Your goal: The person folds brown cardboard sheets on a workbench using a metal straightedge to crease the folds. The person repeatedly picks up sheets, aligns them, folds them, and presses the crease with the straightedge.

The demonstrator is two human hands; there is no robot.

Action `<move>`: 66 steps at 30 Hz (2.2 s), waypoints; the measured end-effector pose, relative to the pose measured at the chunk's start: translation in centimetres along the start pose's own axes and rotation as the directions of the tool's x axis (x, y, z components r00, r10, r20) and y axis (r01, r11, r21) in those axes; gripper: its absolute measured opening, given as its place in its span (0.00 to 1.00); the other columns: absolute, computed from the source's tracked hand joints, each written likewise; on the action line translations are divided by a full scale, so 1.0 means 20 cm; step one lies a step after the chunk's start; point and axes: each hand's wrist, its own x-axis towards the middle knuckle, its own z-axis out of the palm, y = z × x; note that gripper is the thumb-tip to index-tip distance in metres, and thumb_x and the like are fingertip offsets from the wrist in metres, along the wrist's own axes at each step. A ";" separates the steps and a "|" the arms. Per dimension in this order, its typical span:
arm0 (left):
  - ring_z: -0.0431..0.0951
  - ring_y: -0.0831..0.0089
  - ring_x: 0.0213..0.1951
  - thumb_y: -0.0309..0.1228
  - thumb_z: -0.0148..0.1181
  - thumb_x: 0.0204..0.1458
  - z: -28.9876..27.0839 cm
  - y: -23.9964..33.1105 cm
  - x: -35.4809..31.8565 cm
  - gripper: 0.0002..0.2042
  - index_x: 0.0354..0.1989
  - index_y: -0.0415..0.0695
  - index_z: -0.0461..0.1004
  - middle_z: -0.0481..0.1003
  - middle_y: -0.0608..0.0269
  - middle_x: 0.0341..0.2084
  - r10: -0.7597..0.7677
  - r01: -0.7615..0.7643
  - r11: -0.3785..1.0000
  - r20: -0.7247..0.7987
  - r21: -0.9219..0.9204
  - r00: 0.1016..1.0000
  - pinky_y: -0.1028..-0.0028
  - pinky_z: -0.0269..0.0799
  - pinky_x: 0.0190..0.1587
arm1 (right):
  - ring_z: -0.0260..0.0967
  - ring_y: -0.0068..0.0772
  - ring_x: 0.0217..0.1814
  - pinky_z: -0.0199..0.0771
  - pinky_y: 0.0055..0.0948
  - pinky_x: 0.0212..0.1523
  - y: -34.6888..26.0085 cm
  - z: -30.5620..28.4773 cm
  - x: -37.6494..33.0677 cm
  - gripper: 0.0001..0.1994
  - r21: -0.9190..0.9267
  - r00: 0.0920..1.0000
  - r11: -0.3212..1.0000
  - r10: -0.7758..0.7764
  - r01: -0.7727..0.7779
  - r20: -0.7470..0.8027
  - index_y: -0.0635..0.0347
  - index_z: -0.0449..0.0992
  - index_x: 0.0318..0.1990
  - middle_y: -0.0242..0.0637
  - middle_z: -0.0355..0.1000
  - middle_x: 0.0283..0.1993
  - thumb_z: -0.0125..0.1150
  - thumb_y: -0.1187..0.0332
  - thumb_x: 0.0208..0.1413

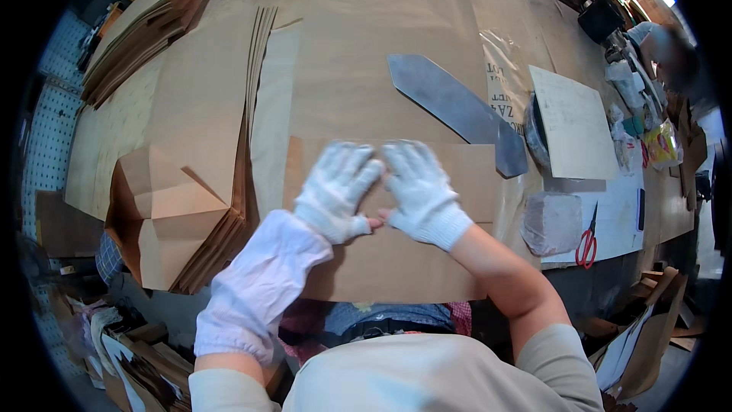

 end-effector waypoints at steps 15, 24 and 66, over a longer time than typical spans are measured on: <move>0.76 0.48 0.56 0.44 0.70 0.50 -0.41 0.05 0.33 0.28 0.57 0.42 0.75 0.78 0.47 0.51 -0.550 0.548 0.830 0.321 0.104 0.771 0.60 0.73 0.58 | 0.51 0.66 0.78 0.48 0.58 0.77 0.18 -0.17 -0.53 0.33 0.111 0.922 0.956 0.292 -0.272 -0.254 0.65 0.74 0.60 0.52 0.61 0.73 0.74 0.67 0.41; 0.74 0.43 0.56 0.39 0.75 0.40 -0.53 0.16 0.11 0.32 0.55 0.36 0.74 0.77 0.45 0.52 -0.187 0.189 0.980 -0.027 0.057 0.982 0.55 0.71 0.60 | 0.56 0.62 0.75 0.49 0.62 0.75 -0.17 -0.36 -0.32 0.37 0.067 0.953 0.998 0.038 -0.019 -0.302 0.63 0.74 0.60 0.51 0.63 0.71 0.74 0.65 0.35; 0.71 0.58 0.54 0.41 0.54 0.61 0.33 0.59 0.29 0.20 0.57 0.43 0.71 0.73 0.55 0.52 -0.039 -0.032 0.974 0.306 0.225 0.951 0.60 0.64 0.55 | 0.57 0.47 0.78 0.53 0.45 0.77 0.18 -0.02 -0.76 0.43 0.982 0.801 0.078 0.569 0.169 -0.183 0.74 0.67 0.67 0.53 0.60 0.75 0.39 0.35 0.70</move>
